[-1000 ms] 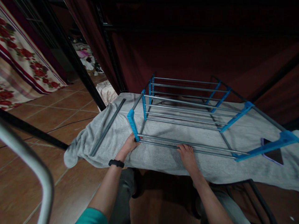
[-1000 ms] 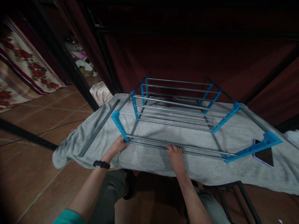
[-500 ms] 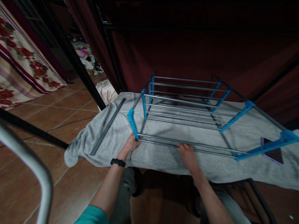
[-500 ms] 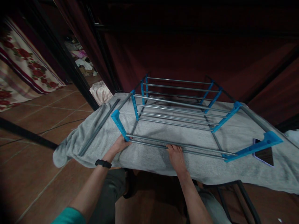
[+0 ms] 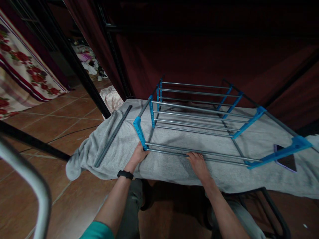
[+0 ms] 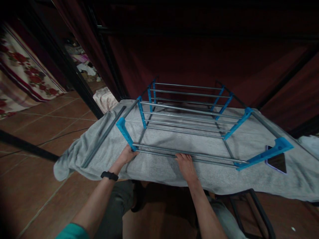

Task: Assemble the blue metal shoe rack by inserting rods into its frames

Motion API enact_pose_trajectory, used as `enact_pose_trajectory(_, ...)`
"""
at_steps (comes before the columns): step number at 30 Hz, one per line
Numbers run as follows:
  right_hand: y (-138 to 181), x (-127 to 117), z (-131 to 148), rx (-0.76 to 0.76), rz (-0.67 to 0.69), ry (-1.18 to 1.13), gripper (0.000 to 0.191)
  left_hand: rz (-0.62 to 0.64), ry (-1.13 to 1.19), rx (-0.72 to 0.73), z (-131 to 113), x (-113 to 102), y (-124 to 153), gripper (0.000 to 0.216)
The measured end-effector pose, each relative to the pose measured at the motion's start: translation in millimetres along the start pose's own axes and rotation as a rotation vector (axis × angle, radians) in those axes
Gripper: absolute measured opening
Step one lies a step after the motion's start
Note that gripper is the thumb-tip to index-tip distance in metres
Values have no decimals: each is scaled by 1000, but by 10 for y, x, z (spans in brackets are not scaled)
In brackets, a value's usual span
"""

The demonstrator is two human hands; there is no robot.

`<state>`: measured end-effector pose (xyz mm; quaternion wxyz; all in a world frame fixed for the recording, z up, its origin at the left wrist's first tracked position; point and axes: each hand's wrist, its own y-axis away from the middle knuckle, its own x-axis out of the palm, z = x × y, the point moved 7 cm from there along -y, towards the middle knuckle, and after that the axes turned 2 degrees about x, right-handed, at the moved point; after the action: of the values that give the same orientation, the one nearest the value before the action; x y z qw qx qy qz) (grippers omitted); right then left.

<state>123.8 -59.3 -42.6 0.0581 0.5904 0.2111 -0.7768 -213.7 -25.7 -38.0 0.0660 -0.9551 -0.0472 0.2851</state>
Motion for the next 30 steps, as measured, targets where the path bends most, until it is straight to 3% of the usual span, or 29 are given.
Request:
enact_pose_trajectory(14,-60,-78,61,12,28,-61,26,-28,-44,-29,-4,-22,-2,18)
enact_pose_trajectory(19,-89,-110,111,25,73,-32,26,23,-74,-21,-48,-41,-56,22)
enact_pose_trajectory(25,-119,-135,83,28,36,-37,25,86,-220,-50,84,-40,-185,28)
enact_pose_trajectory(30,-100,-178,86,35,-3,-52,25,132,-209,-50,118,-8,-184,35)
